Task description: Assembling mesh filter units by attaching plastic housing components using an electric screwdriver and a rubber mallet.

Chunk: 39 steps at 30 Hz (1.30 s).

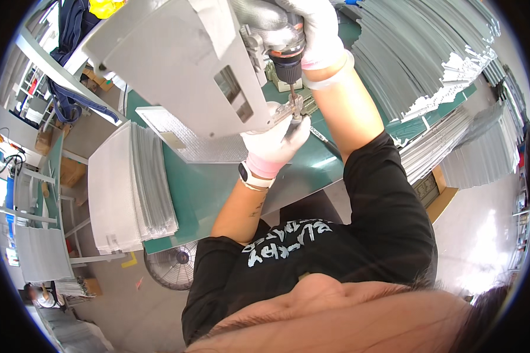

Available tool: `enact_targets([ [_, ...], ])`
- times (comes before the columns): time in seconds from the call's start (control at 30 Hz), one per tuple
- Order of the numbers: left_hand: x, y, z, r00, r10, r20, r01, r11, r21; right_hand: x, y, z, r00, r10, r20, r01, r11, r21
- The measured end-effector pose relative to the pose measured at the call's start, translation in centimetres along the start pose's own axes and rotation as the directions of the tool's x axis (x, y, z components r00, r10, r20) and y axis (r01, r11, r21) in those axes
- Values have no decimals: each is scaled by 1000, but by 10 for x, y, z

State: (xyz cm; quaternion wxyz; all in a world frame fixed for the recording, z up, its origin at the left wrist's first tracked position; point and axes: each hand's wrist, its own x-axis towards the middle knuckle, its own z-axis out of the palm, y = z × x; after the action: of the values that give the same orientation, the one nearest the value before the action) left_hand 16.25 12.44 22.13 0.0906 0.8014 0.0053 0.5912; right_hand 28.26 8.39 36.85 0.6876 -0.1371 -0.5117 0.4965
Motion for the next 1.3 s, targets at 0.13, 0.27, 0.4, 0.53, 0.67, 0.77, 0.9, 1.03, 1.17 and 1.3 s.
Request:
enact_targets([
  [0.13,-2,0,2,999,-17,-33,16,999,-31,10,-7,9,999,-16,49,19,998,-65],
  [0.27,-5,-5,3,999,47,-15,-48,999,-13,14,-4,16,965,-53,255,115,965,-234],
  [0.4,-5,0,1,999,28,43,-27,1000,-12,9,7,17,993,-111,-29,111,994,19],
  [0.53,-13,-6,6,1000,18,-20,-15,990,143,25,-29,9,955,-260,-141,266,963,29],
  [0.67,-1,-6,5,1000,4,-12,-4,997,71,34,-64,28,714,-652,-257,592,757,-276],
  [0.77,-3,-8,6,999,32,-3,-31,998,62,28,-65,24,749,-647,-141,610,757,-232],
  [0.9,-2,-10,-7,996,26,85,-21,998,-65,1,-56,11,891,-438,-121,401,883,-243],
  [1.03,-15,-21,-21,992,7,124,9,991,-133,-46,-1,-14,835,-474,-281,237,769,-594],
  [1.17,-3,-12,-20,993,73,96,-53,979,-195,-69,7,-9,885,-382,-267,292,901,-322],
  [1.3,-9,-15,-27,989,58,138,-38,989,-145,-42,-13,12,760,-488,-429,378,869,-319],
])
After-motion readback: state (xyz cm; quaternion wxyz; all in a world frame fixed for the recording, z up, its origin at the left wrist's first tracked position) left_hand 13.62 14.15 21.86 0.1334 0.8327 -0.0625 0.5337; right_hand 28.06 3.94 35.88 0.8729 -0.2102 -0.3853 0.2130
